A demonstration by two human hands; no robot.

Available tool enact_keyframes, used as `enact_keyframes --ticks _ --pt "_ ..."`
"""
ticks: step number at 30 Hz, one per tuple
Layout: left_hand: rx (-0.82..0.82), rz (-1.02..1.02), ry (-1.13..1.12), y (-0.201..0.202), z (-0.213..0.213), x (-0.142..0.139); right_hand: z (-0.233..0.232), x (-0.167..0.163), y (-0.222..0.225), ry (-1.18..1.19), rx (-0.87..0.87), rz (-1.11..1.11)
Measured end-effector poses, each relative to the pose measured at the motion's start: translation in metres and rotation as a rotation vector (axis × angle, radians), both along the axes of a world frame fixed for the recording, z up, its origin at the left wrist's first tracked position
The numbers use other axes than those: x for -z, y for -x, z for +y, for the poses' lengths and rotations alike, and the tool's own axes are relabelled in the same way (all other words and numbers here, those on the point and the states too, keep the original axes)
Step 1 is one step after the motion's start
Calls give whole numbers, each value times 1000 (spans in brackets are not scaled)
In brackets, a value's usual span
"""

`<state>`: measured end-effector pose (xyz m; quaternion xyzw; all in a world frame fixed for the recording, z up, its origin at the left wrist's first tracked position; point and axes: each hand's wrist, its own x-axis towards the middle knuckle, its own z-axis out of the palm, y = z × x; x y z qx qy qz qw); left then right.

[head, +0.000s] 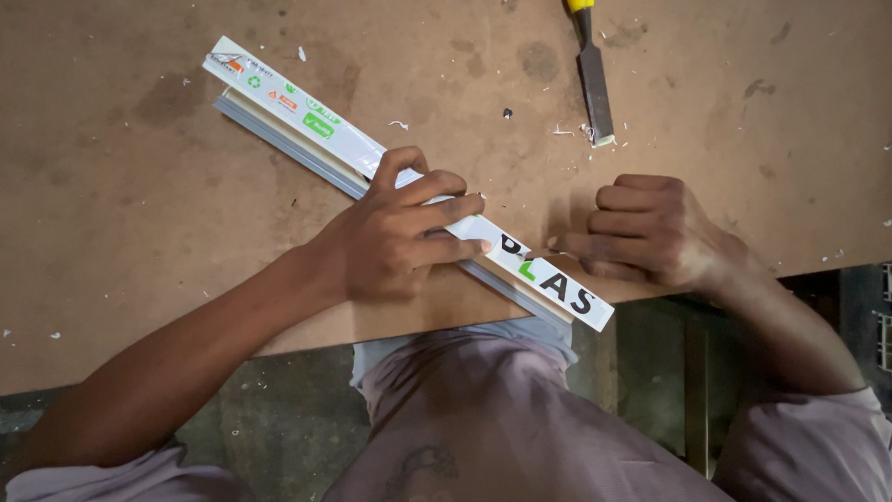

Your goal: The person holds a white printed plastic strip on a workbench and cuts along it with a small blade, working section by section along the strip. They reposition the strip and their grip as they cut, then pick up a flat chisel-like tool and continue working along the strip's edge.

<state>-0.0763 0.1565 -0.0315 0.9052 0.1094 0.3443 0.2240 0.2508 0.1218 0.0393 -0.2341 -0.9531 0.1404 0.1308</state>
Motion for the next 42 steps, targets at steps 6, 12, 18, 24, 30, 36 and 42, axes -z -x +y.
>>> enact_keyframes --ticks 6,12,18,24,30,36,42 --pt "0 -3 -20 0 0 0 4 -2 0 9 -22 21" --pt "-5 -10 -18 -2 0 -2 9 0 -4 -10 -42 20" --pt "0 -11 -19 -1 0 -2 19 2 -6 -45 -61 -44" --pt "15 2 -4 -1 1 -3 30 -9 -2 -119 -129 -85" --pt "4 4 -28 -1 1 0 38 -23 3 -139 -181 -234" --pt "-4 -5 -40 0 -1 4 42 -31 10 -195 -206 -358" --pt "-13 -7 -56 -1 -1 5 46 -41 20 -338 -267 -485"
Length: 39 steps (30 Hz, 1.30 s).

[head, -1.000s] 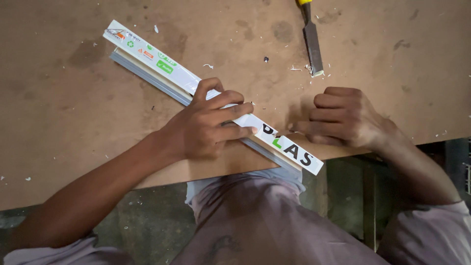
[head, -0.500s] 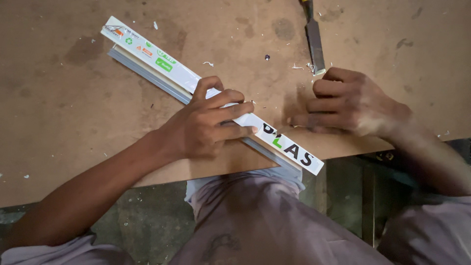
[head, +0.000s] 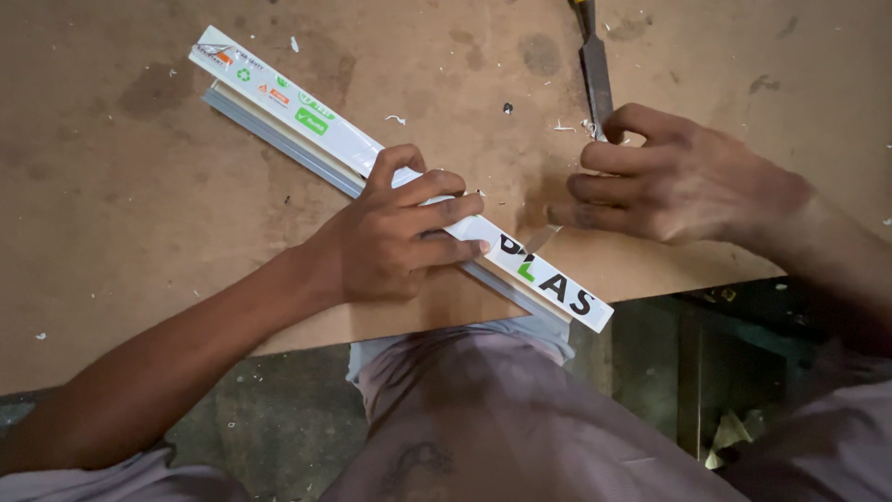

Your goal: The person holds a white printed plastic strip on a workbench and cuts along it with a small blade, working section by section along the strip. They reposition the strip and their grip as they cut, then pick up a flat chisel-like tool and continue working along the strip's edge.

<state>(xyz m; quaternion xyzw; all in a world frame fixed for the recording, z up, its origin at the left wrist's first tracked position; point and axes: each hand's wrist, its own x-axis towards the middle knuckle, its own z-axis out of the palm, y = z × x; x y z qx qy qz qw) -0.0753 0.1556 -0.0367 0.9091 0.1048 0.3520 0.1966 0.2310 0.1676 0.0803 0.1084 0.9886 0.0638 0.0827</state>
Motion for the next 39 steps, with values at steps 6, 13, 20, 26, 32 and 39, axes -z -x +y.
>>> enact_keyframes --ticks 6,13,20,26,32,39 --pt "-7 10 22 -1 -4 0 5 -5 11 -100 -97 -61" --pt "12 3 12 0 0 -2 17 -10 10 -309 -187 -162" --pt "-24 8 -101 1 0 -9 30 7 -31 -180 122 153" --pt "-57 25 -180 -2 -1 -11 -50 46 -43 259 701 581" --pt "-89 49 -147 -10 -2 -15 -146 50 23 394 1184 1125" --pt "-200 79 -128 -46 -34 -34 -147 62 24 -36 1224 967"
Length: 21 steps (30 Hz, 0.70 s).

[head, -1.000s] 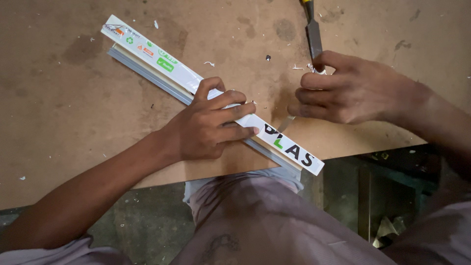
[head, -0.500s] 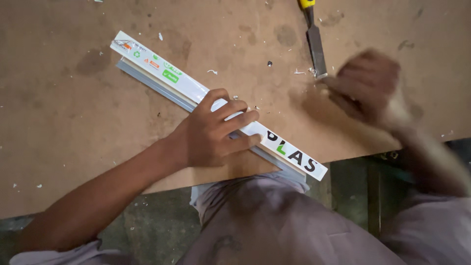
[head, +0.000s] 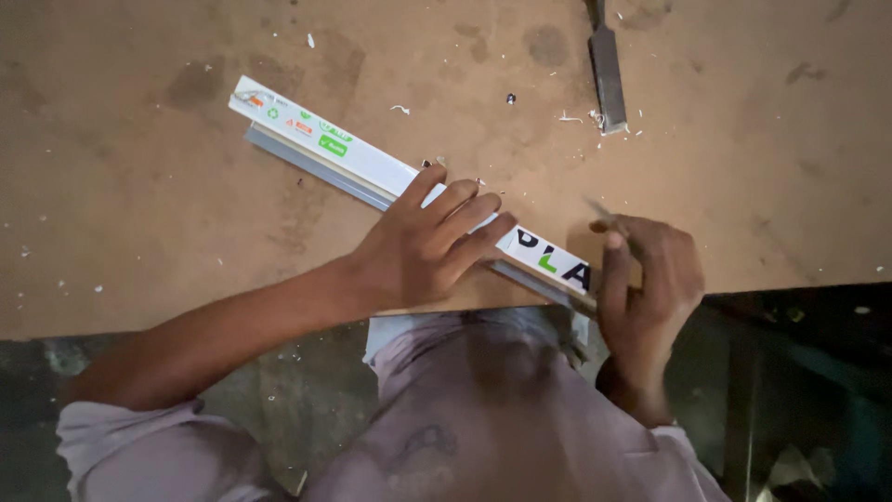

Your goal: The person holds a white printed plastic strip on a workbench and cuts along it with a small blade, working section by section along the strip. They reposition the strip and their grip as they cut, then pick up a flat chisel-like tool and continue working along the strip's edge.

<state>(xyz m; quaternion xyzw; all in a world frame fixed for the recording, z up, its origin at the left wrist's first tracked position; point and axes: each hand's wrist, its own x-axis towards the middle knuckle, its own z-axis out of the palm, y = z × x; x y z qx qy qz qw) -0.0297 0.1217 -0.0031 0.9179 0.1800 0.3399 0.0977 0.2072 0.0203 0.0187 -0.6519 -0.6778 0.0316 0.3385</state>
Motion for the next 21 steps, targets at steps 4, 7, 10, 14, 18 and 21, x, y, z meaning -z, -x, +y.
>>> enact_keyframes --ticks 4,7,10,14,18,21 --pt "60 61 249 -7 -5 -14 10 7 -19 -76 -123 -15" --pt "177 173 300 -13 6 -20 16 10 -29 -137 -178 -94" --pt "283 261 334 -20 27 -23 23 12 -34 -164 -264 -161" --pt "388 266 456 -25 44 -24 25 11 -33 -159 -275 -168" --pt "433 288 475 -28 47 -25 25 11 -31 -142 -266 -142" --pt "433 268 528 -28 49 -25 26 11 -30 -137 -261 -130"
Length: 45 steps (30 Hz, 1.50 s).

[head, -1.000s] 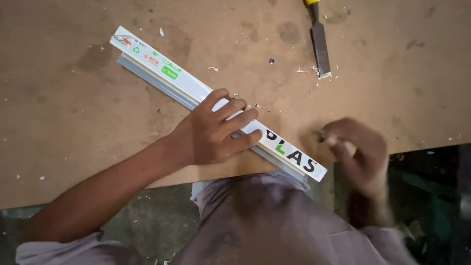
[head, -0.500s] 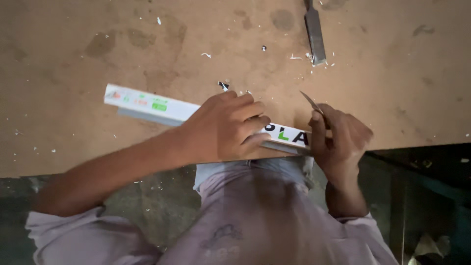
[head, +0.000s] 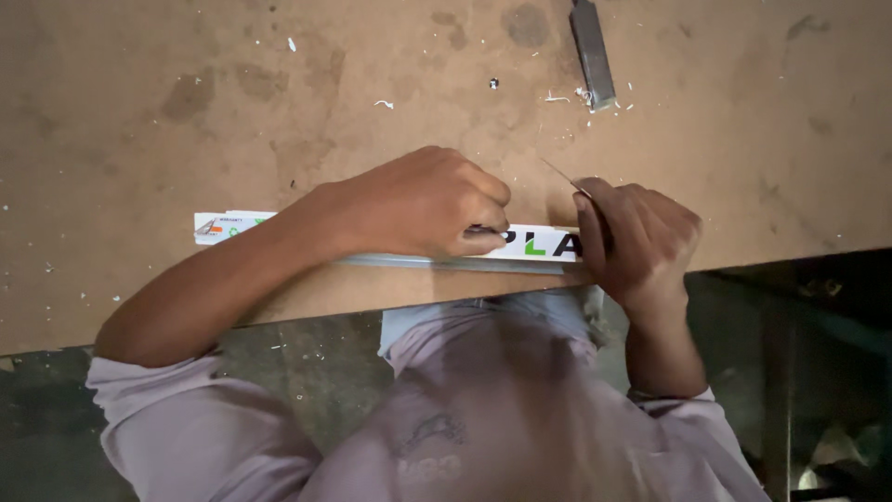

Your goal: The person holds a white printed plastic strip on a workbench and cuts along it with a small blade, working section by section along the strip. They reposition the strip and their grip as they cut, then pick up a flat chisel-like tool and continue working along the strip's edge.

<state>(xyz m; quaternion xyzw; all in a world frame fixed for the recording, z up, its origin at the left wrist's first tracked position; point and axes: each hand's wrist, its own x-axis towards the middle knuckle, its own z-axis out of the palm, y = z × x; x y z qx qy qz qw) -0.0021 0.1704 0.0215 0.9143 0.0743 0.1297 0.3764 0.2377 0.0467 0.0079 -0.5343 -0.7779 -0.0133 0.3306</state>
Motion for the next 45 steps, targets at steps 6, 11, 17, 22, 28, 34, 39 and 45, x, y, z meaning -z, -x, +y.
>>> enact_keyframes --ticks 6,11,17,22,28,34,39,45 --pt "-24 42 -33 0 -2 1 0 -1 3 49 38 18" --pt "-26 47 -7 0 -1 -1 2 1 2 54 21 27" --pt "-14 50 13 0 1 -2 1 2 2 70 35 48" --pt "-12 73 23 1 3 -1 1 3 3 72 58 16" --pt "-13 49 17 1 2 -1 1 5 3 65 47 29" --pt "-23 56 20 1 2 1 1 6 1 70 21 48" --pt "-46 76 -32 -2 0 2 1 5 3 82 53 43" --pt "-39 57 84 2 1 -2 0 6 3 83 53 64"
